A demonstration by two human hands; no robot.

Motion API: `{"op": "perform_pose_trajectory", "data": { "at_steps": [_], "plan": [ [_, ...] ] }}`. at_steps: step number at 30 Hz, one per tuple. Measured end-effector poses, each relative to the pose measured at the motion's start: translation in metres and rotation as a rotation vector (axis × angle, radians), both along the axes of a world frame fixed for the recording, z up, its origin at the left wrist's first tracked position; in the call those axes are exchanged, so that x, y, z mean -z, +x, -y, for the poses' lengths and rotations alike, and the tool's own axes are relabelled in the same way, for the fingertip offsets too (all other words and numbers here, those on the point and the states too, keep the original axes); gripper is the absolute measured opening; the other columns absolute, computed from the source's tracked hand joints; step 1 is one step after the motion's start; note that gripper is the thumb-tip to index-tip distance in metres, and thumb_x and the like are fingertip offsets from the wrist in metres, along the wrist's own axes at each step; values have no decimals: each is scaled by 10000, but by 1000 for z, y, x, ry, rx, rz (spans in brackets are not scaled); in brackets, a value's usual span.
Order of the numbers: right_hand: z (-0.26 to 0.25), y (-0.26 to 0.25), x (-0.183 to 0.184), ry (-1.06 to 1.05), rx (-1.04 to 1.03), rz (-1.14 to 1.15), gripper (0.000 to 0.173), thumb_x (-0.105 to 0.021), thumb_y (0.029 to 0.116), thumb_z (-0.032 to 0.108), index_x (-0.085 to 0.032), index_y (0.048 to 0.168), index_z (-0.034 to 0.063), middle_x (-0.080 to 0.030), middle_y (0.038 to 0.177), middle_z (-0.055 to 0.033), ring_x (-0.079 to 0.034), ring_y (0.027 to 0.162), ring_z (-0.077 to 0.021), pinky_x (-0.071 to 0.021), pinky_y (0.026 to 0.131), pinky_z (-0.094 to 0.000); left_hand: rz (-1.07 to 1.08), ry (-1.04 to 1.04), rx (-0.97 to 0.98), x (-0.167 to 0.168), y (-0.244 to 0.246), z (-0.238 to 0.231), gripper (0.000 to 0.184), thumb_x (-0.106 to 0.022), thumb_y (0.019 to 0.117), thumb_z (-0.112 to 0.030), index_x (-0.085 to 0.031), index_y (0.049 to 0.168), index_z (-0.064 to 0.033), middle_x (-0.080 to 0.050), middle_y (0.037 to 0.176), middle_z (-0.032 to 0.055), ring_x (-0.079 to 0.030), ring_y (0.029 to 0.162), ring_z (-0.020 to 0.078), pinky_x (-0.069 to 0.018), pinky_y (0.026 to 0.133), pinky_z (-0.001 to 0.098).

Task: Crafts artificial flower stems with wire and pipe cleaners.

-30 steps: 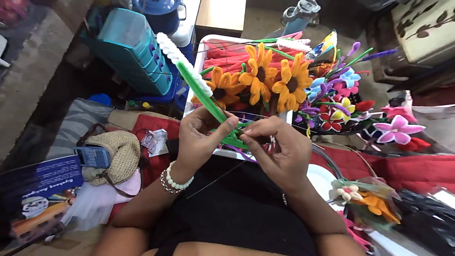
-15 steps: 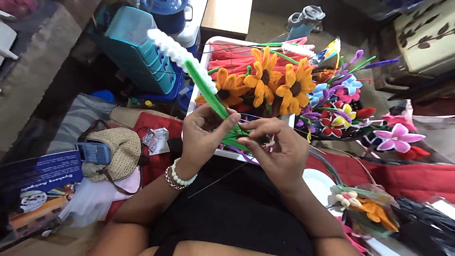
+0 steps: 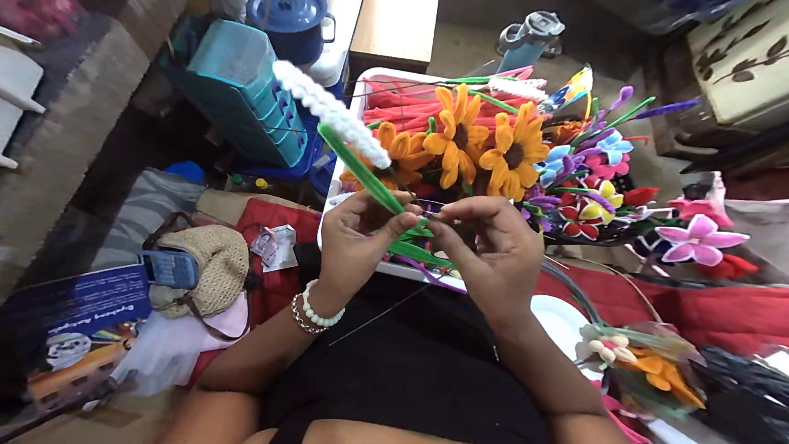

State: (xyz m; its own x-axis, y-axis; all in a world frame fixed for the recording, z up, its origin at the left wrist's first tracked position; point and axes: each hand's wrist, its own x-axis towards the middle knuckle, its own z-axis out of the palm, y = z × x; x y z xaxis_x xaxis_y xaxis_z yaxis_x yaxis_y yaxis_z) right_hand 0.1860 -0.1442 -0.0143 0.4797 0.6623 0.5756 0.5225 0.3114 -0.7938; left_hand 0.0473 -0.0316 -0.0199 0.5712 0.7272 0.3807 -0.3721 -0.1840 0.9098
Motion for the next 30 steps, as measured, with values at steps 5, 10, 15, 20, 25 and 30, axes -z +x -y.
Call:
{"op": "perform_pose_trajectory", "data": {
  "at_steps": [5, 10, 15, 20, 25, 30],
  "plan": [
    [2, 5, -2, -19, -25, -33, 180, -763, 905, 103, -708, 1066, 45, -742, 990, -1, -701, 830, -46, -612, 720, -208, -27, -95, 14, 7, -1, 0, 298, -774, 871, 12, -681, 1151, -25, -761, 962, 40, -730, 832, 105, -624, 771, 261],
    [3, 10, -5, -118, -222, -214, 148, -759, 905, 87, -736, 1047, 55, -750, 970, -8, -706, 815, -74, -614, 733, -233, 6, -101, 26, 1, 2, -3, 285, -803, 839, 12, -696, 1096, -49, -761, 977, 31, -731, 832, 94, -628, 763, 255],
    [2, 17, -4, -200, -473, -510, 118, -756, 904, 79, -737, 1020, 73, -739, 931, -3, -693, 831, -59, -595, 772, -226, 73, -64, 159, -2, 0, -7, 197, -781, 874, -23, -734, 1061, -66, -764, 992, 16, -727, 866, 80, -617, 796, 243],
    [-1, 15, -3, -176, -424, -499, 117, -756, 890, 54, -726, 1001, 73, -734, 914, -7, -695, 824, -69, -600, 774, -236, 71, -75, 158, -3, -1, -7, 150, -764, 893, -29, -713, 1023, -85, -740, 953, -5, -708, 833, 68, -613, 773, 242],
    [-3, -1, 7, 20, 25, 182, 64, -748, 923, 124, -711, 965, 95, -740, 917, 6, -674, 809, -37, -565, 748, -212, 130, -206, 58, 2, 4, 2, 151, -759, 897, -26, -716, 1017, -106, -732, 944, 2, -699, 834, 69, -604, 776, 237],
    [-5, -3, 11, 72, 95, 230, 63, -749, 908, 109, -715, 961, 109, -751, 921, 3, -681, 833, -54, -556, 766, -235, 144, -315, 28, 6, 6, 6, 229, -793, 869, -48, -749, 1089, -94, -776, 968, 28, -741, 852, 91, -622, 783, 253]
  ]
}}
